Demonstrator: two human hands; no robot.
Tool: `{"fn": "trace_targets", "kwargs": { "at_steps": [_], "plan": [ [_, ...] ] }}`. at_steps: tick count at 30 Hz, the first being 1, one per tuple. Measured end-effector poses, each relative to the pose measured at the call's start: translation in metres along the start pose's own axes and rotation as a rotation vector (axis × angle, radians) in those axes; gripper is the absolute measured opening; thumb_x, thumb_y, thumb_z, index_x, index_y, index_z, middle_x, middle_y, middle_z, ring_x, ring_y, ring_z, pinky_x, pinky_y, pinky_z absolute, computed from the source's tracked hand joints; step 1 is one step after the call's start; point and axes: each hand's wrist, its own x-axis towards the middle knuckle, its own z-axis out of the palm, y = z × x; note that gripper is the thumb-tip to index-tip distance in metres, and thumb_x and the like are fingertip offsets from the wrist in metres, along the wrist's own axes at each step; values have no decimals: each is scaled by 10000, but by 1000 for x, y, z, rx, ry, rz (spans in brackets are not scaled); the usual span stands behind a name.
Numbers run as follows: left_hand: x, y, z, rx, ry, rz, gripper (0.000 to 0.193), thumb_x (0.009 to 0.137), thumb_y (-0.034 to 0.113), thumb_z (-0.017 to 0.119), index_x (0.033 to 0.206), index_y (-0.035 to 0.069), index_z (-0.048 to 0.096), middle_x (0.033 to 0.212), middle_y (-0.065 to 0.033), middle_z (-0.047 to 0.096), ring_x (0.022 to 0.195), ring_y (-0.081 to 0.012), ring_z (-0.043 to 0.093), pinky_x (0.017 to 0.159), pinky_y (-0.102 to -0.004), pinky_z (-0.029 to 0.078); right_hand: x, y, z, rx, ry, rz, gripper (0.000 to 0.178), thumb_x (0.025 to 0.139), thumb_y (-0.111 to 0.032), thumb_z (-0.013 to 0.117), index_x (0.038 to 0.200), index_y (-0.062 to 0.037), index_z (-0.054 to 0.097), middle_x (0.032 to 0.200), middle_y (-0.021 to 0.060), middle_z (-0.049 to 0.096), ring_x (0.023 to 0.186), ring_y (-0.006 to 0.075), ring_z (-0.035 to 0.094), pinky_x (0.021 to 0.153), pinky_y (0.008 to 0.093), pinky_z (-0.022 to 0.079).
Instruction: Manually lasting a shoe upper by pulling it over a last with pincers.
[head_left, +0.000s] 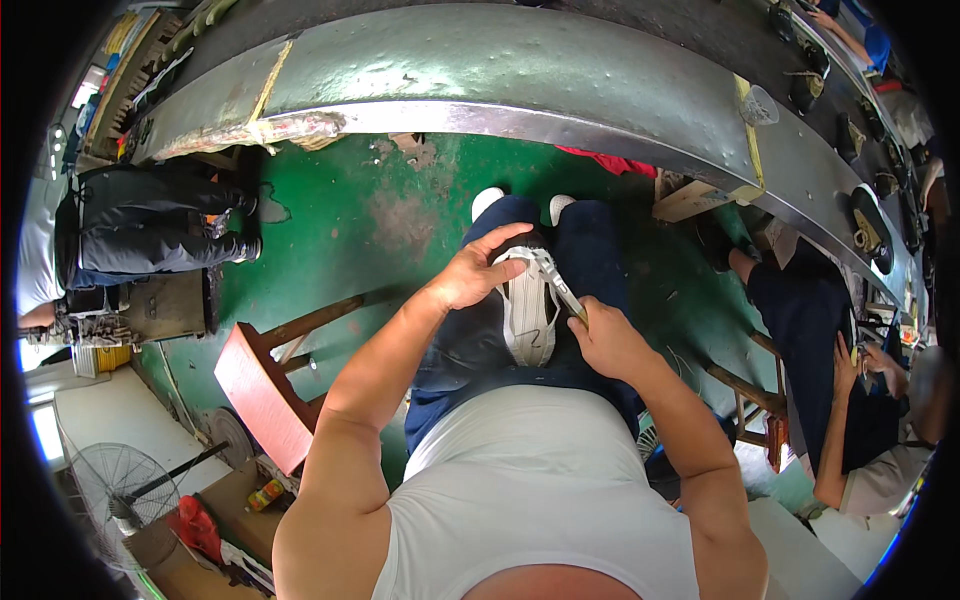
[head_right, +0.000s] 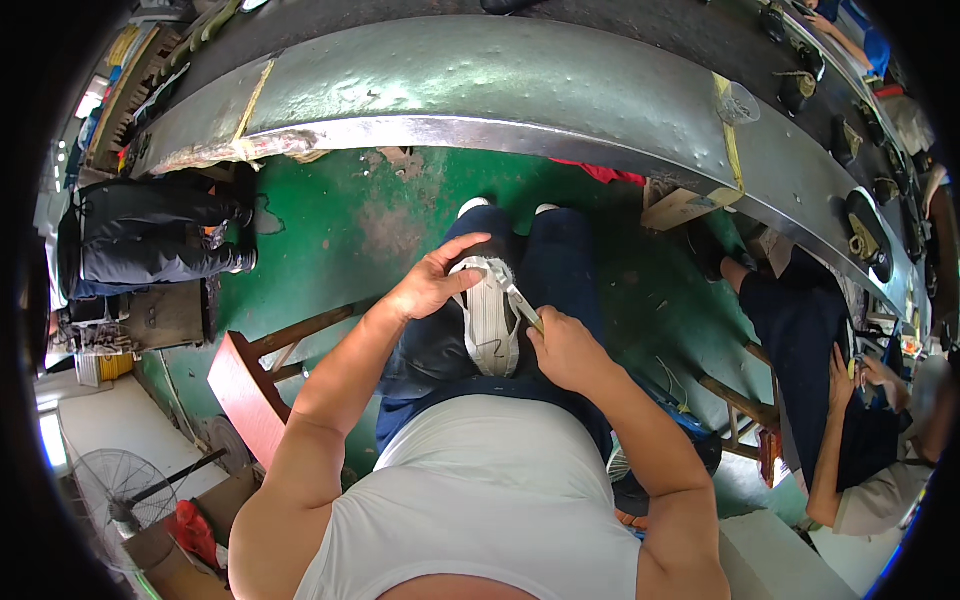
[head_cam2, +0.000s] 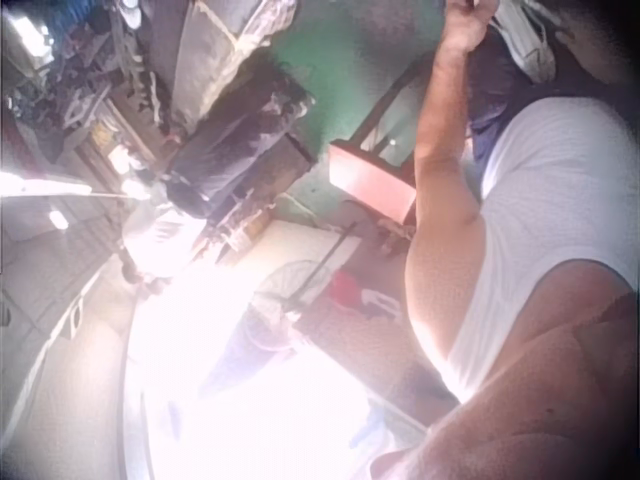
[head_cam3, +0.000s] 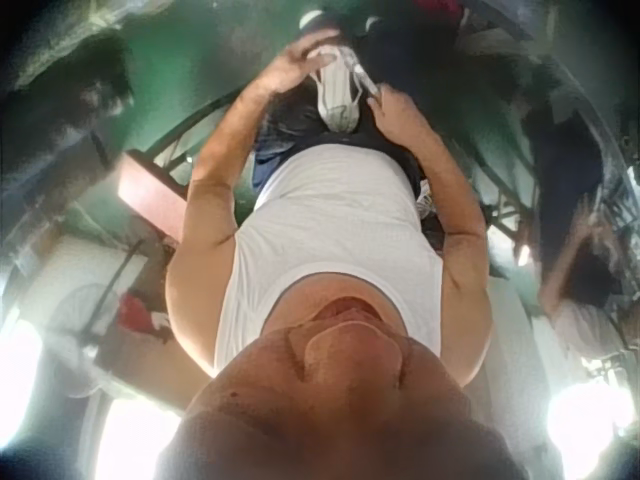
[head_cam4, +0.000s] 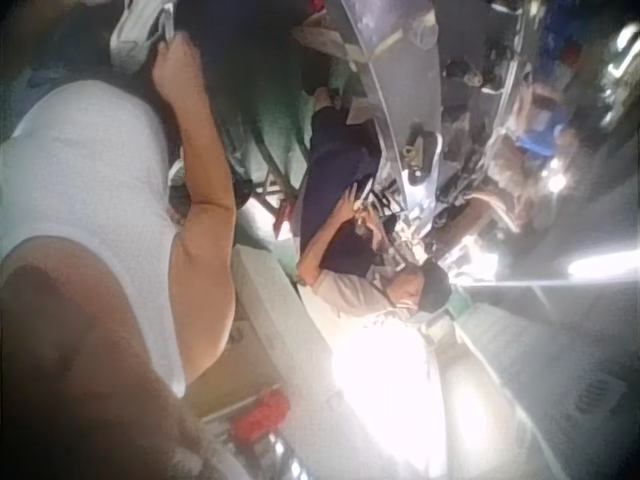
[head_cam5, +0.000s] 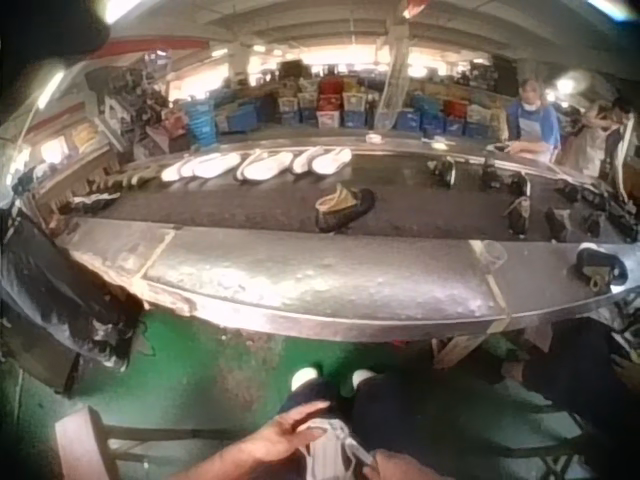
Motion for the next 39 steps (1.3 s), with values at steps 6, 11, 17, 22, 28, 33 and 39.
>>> {"fn": "trace_targets", "kwargs": {
  "at_steps": [6, 11, 17, 22, 28, 33, 39],
  "plan": [
    [13, -7, 17, -25, 245, -104, 426, 968, 111, 643, 1382, 75, 551, 1107, -10, 660, 979, -80, 590, 900, -252, 493, 8, -8, -27, 1, -189, 112, 245, 956, -195, 605, 1010, 40, 560, 852, 202, 673, 765, 313, 665, 694, 410, 532],
    [17, -3, 14, 36, 234, -62, 395, 970, 89, 624, 1361, 67, 570, 1116, -18, 657, 977, -82, 592, 890, -254, 497, 3, -20, -43, 463, -315, 279, 250, 1000, -224, 571, 966, 24, 565, 842, 96, 684, 717, 138, 648, 598, 314, 527],
    [18, -5, 8, -27, 226, -91, 413, 968, 85, 632, 1374, 66, 559, 1131, -37, 664, 987, -91, 601, 898, -261, 503, 4, -12, -41, 363, -290, 163, 286, 1046, -236, 479, 1007, 31, 573, 847, 79, 664, 729, 137, 650, 654, 291, 525],
    [22, -9, 6, 26, 200, -129, 509, 955, 139, 664, 1433, 67, 504, 1184, -67, 660, 1046, -122, 596, 961, -270, 477, 4, -37, -36, 467, 57, -27, 307, 1054, -240, 452, 989, 25, 592, 805, 62, 662, 696, 143, 638, 664, 286, 515],
    [12, -25, 12, 315, 244, -7, 617, 963, 223, 644, 1472, -30, 405, 1261, -195, 640, 1177, -258, 605, 1031, -342, 448, 46, 12, -13, 129, -38, 89, 332, 964, -308, 631, 1014, 11, 553, 795, 120, 642, 679, 271, 640, 672, 382, 518],
    [-18, -5, 37, 690, 299, -122, 451, 1033, 313, 465, 1237, -76, 567, 1137, -327, 640, 1129, -475, 600, 935, -433, 486, 35, 12, 4, 199, 283, 137, 610, 722, -432, 862, 1023, 19, 582, 890, 158, 684, 768, 286, 688, 727, 390, 535],
    [-10, -4, 34, 473, 193, -176, 380, 886, 21, 483, 1243, -12, 609, 1000, -122, 695, 908, -135, 614, 842, -293, 505, 24, 23, 22, 308, 113, 312, 485, 764, -225, 695, 1130, 67, 568, 1009, 255, 680, 984, 390, 676, 886, 416, 521]
  ]
}}
